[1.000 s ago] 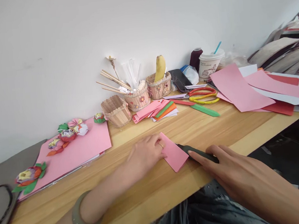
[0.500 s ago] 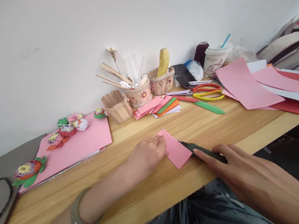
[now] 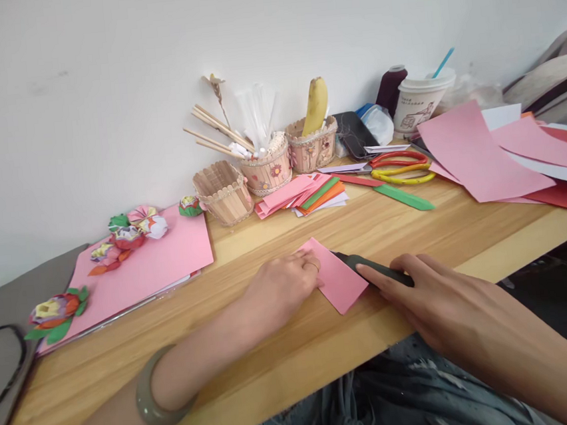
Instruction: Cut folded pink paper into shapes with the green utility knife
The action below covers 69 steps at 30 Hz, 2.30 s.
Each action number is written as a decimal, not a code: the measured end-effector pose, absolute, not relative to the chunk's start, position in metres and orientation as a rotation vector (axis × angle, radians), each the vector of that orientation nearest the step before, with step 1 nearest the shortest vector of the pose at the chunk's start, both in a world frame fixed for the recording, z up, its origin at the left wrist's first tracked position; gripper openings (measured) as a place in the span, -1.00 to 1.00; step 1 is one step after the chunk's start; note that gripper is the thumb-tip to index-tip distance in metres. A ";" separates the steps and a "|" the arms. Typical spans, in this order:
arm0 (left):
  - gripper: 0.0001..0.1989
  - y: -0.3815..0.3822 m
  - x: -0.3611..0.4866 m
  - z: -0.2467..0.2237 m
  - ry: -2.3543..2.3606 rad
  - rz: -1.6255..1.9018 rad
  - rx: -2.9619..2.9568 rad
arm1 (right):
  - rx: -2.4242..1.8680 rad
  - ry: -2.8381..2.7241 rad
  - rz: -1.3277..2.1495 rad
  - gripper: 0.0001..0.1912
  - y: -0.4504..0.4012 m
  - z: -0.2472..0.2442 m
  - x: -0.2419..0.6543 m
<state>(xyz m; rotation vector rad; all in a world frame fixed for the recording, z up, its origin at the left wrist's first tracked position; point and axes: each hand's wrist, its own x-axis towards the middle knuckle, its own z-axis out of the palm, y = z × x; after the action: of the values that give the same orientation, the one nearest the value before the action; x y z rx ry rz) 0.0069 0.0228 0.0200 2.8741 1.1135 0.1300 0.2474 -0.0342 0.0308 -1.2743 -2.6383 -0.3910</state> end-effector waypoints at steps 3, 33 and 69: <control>-0.85 0.022 0.008 0.024 1.104 0.121 2.876 | -1.294 -2.656 -0.391 -0.42 -0.029 0.031 0.245; -0.68 0.020 0.007 0.023 1.027 0.258 2.875 | -1.470 -2.566 -0.413 -0.55 0.009 0.020 0.244; -0.72 0.032 0.000 0.024 0.948 0.320 3.002 | -1.184 -2.424 -0.078 -0.58 -0.046 0.025 0.292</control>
<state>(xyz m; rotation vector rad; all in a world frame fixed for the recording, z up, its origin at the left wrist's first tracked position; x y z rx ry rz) -0.0002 0.0324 0.0242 3.0020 0.9479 0.3197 0.2918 -0.0456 0.0247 -1.1845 -2.4236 -0.0776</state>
